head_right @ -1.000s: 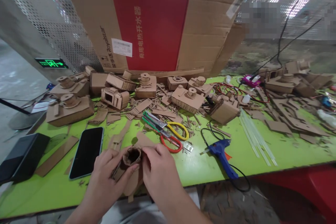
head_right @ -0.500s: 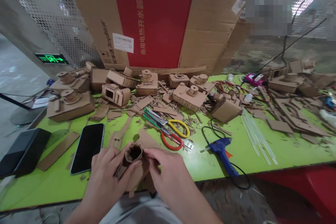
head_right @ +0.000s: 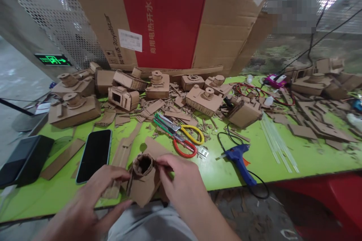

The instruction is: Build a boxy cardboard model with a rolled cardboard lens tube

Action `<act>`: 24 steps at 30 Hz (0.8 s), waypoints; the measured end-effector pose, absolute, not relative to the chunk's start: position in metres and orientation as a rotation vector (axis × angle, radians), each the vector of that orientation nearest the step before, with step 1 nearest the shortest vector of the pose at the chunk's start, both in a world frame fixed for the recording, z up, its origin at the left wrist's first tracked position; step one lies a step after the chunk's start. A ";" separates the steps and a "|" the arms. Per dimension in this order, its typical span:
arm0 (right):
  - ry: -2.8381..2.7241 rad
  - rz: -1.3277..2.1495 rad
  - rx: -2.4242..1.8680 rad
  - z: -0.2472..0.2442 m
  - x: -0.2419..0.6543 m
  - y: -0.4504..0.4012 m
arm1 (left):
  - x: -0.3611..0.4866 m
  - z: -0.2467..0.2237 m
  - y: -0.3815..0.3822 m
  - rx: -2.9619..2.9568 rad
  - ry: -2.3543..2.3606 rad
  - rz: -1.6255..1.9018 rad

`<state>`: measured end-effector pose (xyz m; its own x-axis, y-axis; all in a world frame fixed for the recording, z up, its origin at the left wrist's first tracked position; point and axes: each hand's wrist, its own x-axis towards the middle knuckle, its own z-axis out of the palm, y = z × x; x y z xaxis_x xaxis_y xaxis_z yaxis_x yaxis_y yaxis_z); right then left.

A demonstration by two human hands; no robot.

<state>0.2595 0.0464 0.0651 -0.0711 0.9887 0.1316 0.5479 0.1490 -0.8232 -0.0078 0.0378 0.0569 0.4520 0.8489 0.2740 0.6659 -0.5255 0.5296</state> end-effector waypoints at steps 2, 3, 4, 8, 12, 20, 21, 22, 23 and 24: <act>-1.711 0.774 -1.478 0.065 0.258 0.046 | -0.016 0.059 0.044 2.386 1.167 0.712; -1.707 0.774 -1.475 0.065 0.258 0.046 | -0.018 0.059 0.048 2.384 1.124 0.714; -1.704 0.777 -1.471 0.065 0.257 0.047 | -0.020 0.059 0.053 2.378 1.090 0.712; -1.681 0.792 -1.461 0.064 0.255 0.046 | -0.022 0.059 0.070 2.382 0.952 0.681; -1.675 0.803 -1.462 0.064 0.255 0.046 | -0.021 0.064 0.077 2.360 0.882 0.591; -1.660 0.805 -1.455 0.065 0.254 0.046 | -0.012 0.072 0.080 2.310 0.836 0.570; -1.658 0.799 -1.455 0.065 0.253 0.046 | -0.010 0.070 0.079 2.310 0.844 0.605; -1.656 0.793 -1.455 0.065 0.253 0.046 | -0.007 0.067 0.078 2.311 0.861 0.649; -1.654 0.790 -1.456 0.065 0.253 0.046 | -0.004 0.063 0.077 2.309 0.887 0.698; -1.653 0.789 -1.458 0.064 0.253 0.046 | -0.001 0.059 0.075 2.304 0.924 0.755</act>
<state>0.2525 0.0457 0.0641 -0.0380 0.9878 0.1509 0.5041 0.1494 -0.8506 -0.0006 0.0748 0.0588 0.6078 0.7378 0.2937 0.4349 -0.6187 0.6543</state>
